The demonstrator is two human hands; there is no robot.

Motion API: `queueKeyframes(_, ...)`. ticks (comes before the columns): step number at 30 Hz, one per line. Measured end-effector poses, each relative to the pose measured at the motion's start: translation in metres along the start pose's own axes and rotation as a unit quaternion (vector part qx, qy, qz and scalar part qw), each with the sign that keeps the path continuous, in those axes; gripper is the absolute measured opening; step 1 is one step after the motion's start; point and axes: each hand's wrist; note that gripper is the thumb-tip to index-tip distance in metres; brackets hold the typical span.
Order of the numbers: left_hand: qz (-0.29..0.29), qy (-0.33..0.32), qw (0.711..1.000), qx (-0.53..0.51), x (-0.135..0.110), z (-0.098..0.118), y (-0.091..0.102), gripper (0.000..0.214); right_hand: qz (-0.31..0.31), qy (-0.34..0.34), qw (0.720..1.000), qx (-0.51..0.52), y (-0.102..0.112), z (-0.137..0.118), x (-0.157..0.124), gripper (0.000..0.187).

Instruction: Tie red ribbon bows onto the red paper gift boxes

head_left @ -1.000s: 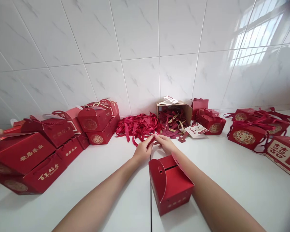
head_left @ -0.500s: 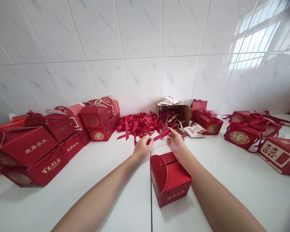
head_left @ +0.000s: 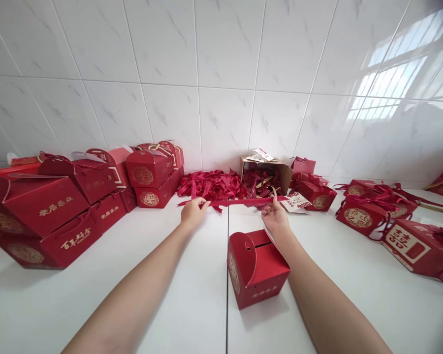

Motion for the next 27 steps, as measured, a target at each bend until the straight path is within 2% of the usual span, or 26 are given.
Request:
queueKeyframes(3,0.018,0.027,0.999,0.006,0.006,-0.014,0.009,0.033,0.005,0.013,1.0,0.012,0.003,-0.008,0.004,0.014)
queueKeyframes(6,0.019,0.024,0.999,0.006,0.007,-0.02,0.014,0.041,0.015,0.035,0.999,0.033,0.007,-0.022,0.008,0.009)
queueKeyframes(11,0.041,0.023,0.999,0.0,0.009,-0.027,0.013,0.047,0.027,0.096,0.992,0.08,0.022,-0.047,0.015,0.015)
queueKeyframes(16,0.084,0.075,0.993,-0.033,0.015,-0.041,0.018,0.044,0.029,0.174,0.978,0.115,0.037,-0.067,0.017,0.02)
queueKeyframes(19,0.097,0.103,0.987,-0.07,0.016,-0.044,0.022,0.039,0.022,0.187,0.976,0.111,0.04,-0.07,0.017,0.019)
queueKeyframes(23,0.063,0.085,0.982,-0.159,0.009,-0.024,0.016,0.037,0.016,0.173,0.979,0.102,0.038,-0.062,0.016,0.015)
queueKeyframes(27,-0.032,0.041,0.955,-0.293,-0.015,0.026,0.0,0.04,0.033,0.158,0.981,0.109,0.035,-0.057,0.015,0.013)
Point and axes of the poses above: each hand's wrist, its own x-axis towards the middle knuckle, its own y-axis out of the back of the hand, z = x × y, and after that the axes turned 7 degrees about x, right-handed
